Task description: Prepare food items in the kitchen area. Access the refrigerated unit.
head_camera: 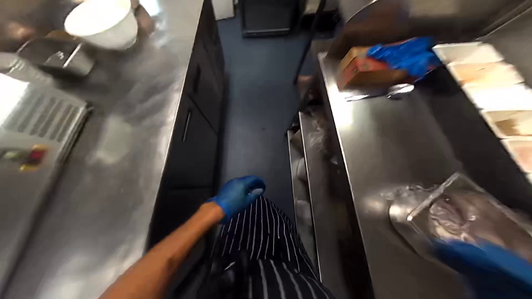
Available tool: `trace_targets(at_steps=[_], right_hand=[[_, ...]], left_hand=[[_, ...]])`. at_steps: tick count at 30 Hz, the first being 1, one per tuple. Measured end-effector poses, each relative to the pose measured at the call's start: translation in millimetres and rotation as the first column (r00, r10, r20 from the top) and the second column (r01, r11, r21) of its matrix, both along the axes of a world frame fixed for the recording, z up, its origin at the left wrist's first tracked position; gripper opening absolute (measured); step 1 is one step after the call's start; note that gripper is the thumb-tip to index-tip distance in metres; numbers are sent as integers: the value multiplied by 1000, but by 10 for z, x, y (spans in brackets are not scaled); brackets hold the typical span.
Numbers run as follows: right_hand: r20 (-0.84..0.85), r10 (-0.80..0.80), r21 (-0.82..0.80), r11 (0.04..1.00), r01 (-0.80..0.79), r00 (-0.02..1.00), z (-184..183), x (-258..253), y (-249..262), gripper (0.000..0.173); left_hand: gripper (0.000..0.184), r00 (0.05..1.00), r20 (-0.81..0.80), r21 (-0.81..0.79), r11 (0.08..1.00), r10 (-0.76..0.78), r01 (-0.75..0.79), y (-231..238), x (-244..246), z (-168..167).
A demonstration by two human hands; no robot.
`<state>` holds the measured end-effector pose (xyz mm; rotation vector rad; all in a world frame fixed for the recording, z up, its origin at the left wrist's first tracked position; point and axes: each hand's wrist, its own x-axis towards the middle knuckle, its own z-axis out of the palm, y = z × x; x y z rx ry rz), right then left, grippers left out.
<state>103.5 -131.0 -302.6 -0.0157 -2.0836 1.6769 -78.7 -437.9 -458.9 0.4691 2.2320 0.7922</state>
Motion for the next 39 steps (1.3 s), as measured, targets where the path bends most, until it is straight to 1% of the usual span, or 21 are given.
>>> trace_targets(at_steps=[1, 2, 4, 5, 6, 7, 9, 11, 14, 17, 19, 21, 22, 24, 26, 29, 31, 33, 36, 38, 39], right_hand=[[89, 114, -32, 993, -111, 990, -344, -182, -149, 30], [170, 175, -41, 985, -170, 970, -715, -326, -312, 29], [397, 217, -35, 975, -221, 892, -1397, -543, -624, 25], [525, 236, -64, 969, -239, 818, -1695, -621, -773, 23], [628, 259, -109, 963, -246, 734, -1975, -688, -933, 21], [688, 289, -168, 956, -240, 666, -2235, -744, -1109, 21], [750, 362, -268, 932, -246, 553, -2667, -827, -1482, 24], [783, 449, -351, 890, -290, 429, -2991, -850, -1880, 28], [787, 525, -445, 847, -292, 324, -3267, -880, -2451, 28], [792, 536, -430, 829, -356, 291, -3390, -788, -2918, 29], [798, 549, -396, 789, -470, 249, -3375, -578, -3193, 30], [788, 584, -419, 740, -527, 194, -3306, -330, -3560, 27], [787, 595, -427, 717, -551, 164, -3380, -202, -3805, 28], [793, 601, -439, 678, -589, 101, -3510, 60, -4269, 39], [814, 570, -413, 702, -580, 110, -3544, 250, -4647, 55], [871, 467, -324, 781, -534, 153, -3540, 345, -4888, 61], [878, 441, -272, 779, -564, 185, -3611, 389, -4880, 62], [858, 464, -288, 790, -542, 221, -3641, 378, -4791, 51], [785, 511, -446, 859, -251, 352, -3660, 340, -4675, 24], [740, 512, -484, 855, -184, 436, -3703, 133, -4541, 27], [726, 529, -510, 843, -172, 439, -3711, 18, -4464, 29]], left_hand=[[39, 995, -94, -22, 1000, 19, -22, -255, 310, 1], [35, 963, -258, -34, 995, 77, -89, -524, 614, -10], [32, 768, -609, -48, 957, 199, -286, -1064, 1077, -31], [35, 682, -694, -72, 920, 231, -385, -1336, 1245, -22], [40, 636, -731, -115, 874, 247, -472, -1606, 1372, -11], [46, 626, -738, -174, 825, 253, -538, -1869, 1462, -18], [62, 664, -704, -307, 735, 253, -605, -2329, 1585, -135], [71, 724, -648, -416, 686, 237, -597, -2625, 1679, -276], [74, 730, -658, -455, 676, 184, -580, -2745, 1734, -514], [75, 640, -756, -413, 660, 135, -628, -2752, 1784, -725], [70, 631, -758, -391, 659, 166, -643, -2753, 1830, -744], [67, 642, -742, -388, 659, 192, -645, -2758, 1841, -722], [66, 646, -737, -391, 654, 199, -648, -2756, 1831, -717], [66, 645, -739, -397, 647, 194, -651, -2755, 1827, -722], [66, 630, -756, -395, 646, 176, -653, -2771, 1828, -732], [65, 622, -765, -385, 656, 166, -649, -2755, 1823, -737], [66, 615, -772, -379, 659, 162, -649, -2759, 1833, -743], [67, 602, -782, -367, 659, 164, -657, -2758, 1838, -759], [66, 612, -779, -398, 649, 135, -649, -2782, 1880, -762], [66, 604, -789, -398, 655, 113, -643, -2764, 1838, -780], [65, 597, -794, -392, 654, 114, -647, -2755, 1813, -787]])
